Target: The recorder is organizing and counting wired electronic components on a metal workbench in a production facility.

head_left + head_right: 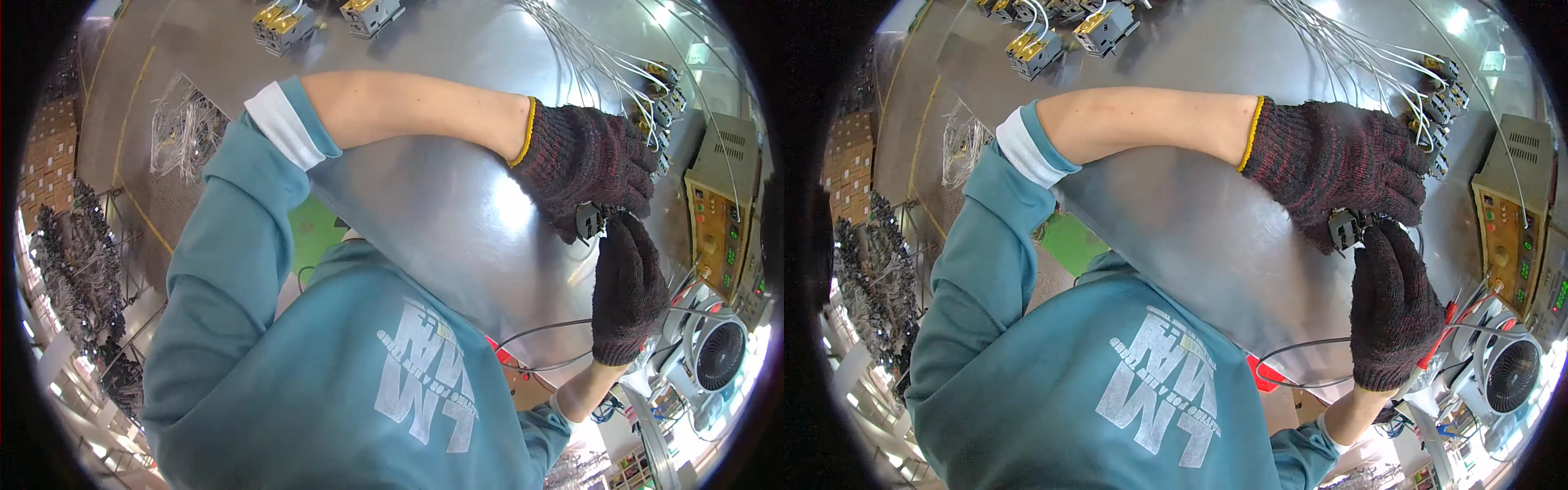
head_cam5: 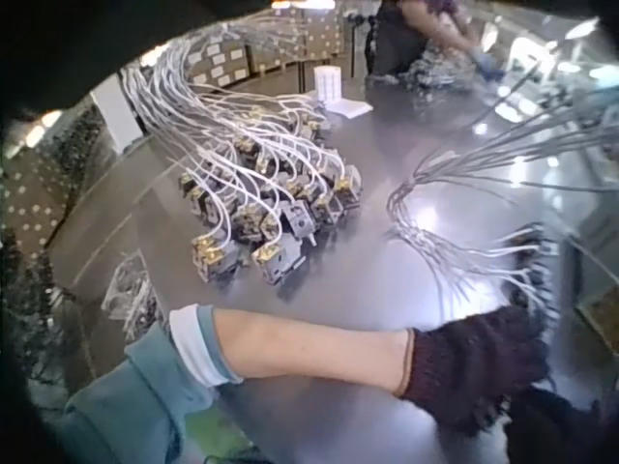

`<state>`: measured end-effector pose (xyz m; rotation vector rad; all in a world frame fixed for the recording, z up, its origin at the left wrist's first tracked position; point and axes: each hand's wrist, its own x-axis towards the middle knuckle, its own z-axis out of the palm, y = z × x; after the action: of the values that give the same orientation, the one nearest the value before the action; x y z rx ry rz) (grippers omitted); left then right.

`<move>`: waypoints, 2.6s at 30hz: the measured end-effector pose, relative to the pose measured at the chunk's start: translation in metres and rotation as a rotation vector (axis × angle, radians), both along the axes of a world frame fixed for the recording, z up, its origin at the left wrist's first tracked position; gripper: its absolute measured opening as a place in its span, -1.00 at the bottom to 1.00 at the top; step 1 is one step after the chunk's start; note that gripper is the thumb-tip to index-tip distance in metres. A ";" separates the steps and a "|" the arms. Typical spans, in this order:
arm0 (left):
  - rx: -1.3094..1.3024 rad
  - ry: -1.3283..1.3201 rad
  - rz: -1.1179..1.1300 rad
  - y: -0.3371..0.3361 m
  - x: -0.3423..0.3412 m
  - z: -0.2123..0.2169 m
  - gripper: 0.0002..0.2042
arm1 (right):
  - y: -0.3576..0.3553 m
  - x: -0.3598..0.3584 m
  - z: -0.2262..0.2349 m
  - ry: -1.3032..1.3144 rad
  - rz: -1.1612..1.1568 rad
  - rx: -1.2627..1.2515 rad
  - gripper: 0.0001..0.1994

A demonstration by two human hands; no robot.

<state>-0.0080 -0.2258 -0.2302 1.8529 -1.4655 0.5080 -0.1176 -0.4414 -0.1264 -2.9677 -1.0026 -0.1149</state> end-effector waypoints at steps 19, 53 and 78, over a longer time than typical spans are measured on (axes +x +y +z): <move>-0.039 -0.048 0.008 0.005 0.004 0.002 -0.20 | -0.004 -0.017 -0.010 -0.065 0.062 0.128 -0.59; 0.268 0.325 0.081 0.057 0.052 0.039 -0.13 | 0.044 0.007 0.024 0.098 0.371 0.078 -0.06; 0.718 -0.913 1.667 0.016 0.015 0.094 -0.68 | 0.147 0.284 0.028 -0.316 0.198 0.087 -0.05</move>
<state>0.0074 -0.2101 -0.1360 3.4182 0.0290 1.9308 0.1661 -0.2945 -0.0981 -2.8062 -1.2775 -0.6236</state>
